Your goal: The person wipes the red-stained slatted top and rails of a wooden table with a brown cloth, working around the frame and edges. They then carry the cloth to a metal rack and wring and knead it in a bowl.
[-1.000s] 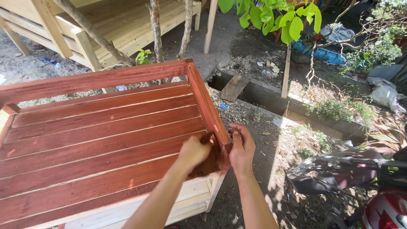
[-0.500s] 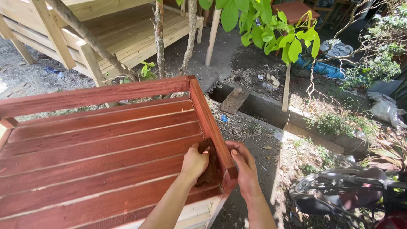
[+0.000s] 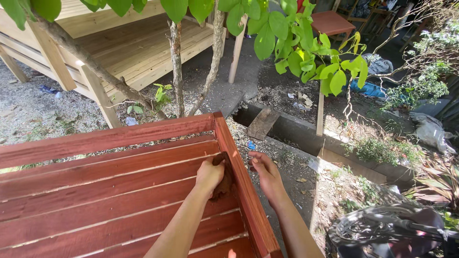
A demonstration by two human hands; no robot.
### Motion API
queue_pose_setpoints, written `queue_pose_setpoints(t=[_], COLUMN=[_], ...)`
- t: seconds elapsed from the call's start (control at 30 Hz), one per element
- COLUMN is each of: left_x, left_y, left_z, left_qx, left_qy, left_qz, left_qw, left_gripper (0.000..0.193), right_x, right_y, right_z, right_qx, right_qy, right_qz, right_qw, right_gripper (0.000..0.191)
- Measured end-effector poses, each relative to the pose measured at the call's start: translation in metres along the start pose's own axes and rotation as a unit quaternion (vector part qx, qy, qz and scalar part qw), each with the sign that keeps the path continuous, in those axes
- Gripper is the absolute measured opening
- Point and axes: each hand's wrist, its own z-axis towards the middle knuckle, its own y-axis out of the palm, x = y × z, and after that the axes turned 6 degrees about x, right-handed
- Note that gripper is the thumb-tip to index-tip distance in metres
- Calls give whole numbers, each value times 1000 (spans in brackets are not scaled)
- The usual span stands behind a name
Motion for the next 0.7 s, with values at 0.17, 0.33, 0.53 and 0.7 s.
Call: queue_pose_setpoints(t=[0.17, 0.33, 0.53, 0.7], left_x=[9, 28, 40, 37], left_y=[1, 0, 3, 3], left_z=[37, 78, 115, 107], left_qx=[-15, 10, 31, 27], left_qy=[-20, -44, -44, -3], left_qz=[-13, 11, 33, 22], left_qw=[1000, 999, 998, 999], left_gripper=[49, 50, 52, 51], right_x=[5, 11, 20, 15], right_y=[0, -10, -28, -35], right_z=[27, 38, 41, 37], right_qx=[21, 23, 48, 67], right_qy=[-2, 3, 25, 43], right_qz=[-38, -36, -87, -109], right_qw=[999, 999, 995, 991], right_gripper=[36, 35, 30, 26])
